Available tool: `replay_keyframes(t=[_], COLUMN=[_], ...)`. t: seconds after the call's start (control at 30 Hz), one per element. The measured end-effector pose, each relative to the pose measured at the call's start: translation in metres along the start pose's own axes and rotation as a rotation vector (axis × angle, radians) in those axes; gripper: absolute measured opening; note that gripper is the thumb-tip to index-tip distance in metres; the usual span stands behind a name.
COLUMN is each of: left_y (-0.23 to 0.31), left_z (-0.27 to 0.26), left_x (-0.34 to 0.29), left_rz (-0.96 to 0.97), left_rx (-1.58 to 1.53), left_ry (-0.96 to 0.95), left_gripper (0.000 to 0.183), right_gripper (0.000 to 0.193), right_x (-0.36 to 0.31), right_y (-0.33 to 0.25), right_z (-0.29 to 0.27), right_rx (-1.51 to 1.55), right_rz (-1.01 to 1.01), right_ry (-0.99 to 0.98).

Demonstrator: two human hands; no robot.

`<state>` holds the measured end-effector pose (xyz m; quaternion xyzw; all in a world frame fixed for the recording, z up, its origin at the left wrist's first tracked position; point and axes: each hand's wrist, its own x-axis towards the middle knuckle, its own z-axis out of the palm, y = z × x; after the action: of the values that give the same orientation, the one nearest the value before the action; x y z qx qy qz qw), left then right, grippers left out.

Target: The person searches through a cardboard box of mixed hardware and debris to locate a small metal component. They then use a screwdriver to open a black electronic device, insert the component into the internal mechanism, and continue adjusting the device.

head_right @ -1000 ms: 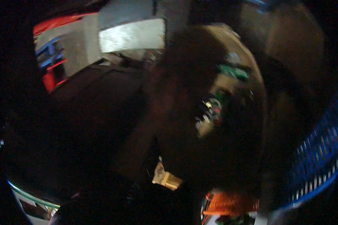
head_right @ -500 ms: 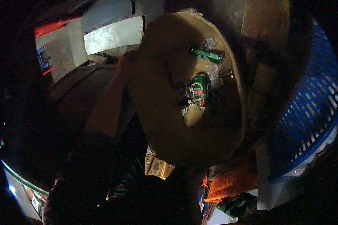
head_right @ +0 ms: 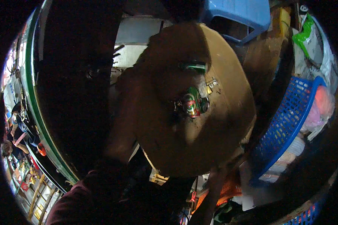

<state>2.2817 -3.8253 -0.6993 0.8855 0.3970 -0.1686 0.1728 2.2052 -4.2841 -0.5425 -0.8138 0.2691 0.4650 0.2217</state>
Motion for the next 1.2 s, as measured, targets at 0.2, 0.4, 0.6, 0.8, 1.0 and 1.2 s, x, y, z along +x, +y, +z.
replay_keyframes(t=[0.2,0.4,0.6,0.8,1.0,1.2], left_y=[-0.044,-0.076,-0.096,-0.108,-0.117,-0.050], left_z=[0.003,-0.004,-0.017,-0.028,-0.021,0.040], left_x=[-0.001,0.044,0.068,0.085,0.070,-0.075], left_rz=[-0.043,-0.093,-0.145,-0.140,-0.084,-0.162], left_rx=[-0.125,-0.093,-0.065,-0.062,-0.119,-0.393], left_ry=[0.278,0.394,0.360,0.349,0.433,0.406], left_gripper=[0.030,0.030,0.032,0.034,0.036,0.039], right_gripper=[0.041,0.043,0.031,0.031,0.029,0.035], right_x=[0.133,0.187,0.207,0.218,0.234,0.228], right_y=[-0.056,-0.170,-0.249,-0.330,-0.399,-0.403], right_z=[0.001,-0.018,0.005,0.091,0.175,0.252], right_rx=[0.532,0.071,-0.012,-0.190,-0.166,0.034], right_rz=[-0.541,-0.524,-0.679,-0.674,-1.051,-1.061], right_ry=[0.018,-0.056,-0.220,-0.441,-0.439,-0.063])
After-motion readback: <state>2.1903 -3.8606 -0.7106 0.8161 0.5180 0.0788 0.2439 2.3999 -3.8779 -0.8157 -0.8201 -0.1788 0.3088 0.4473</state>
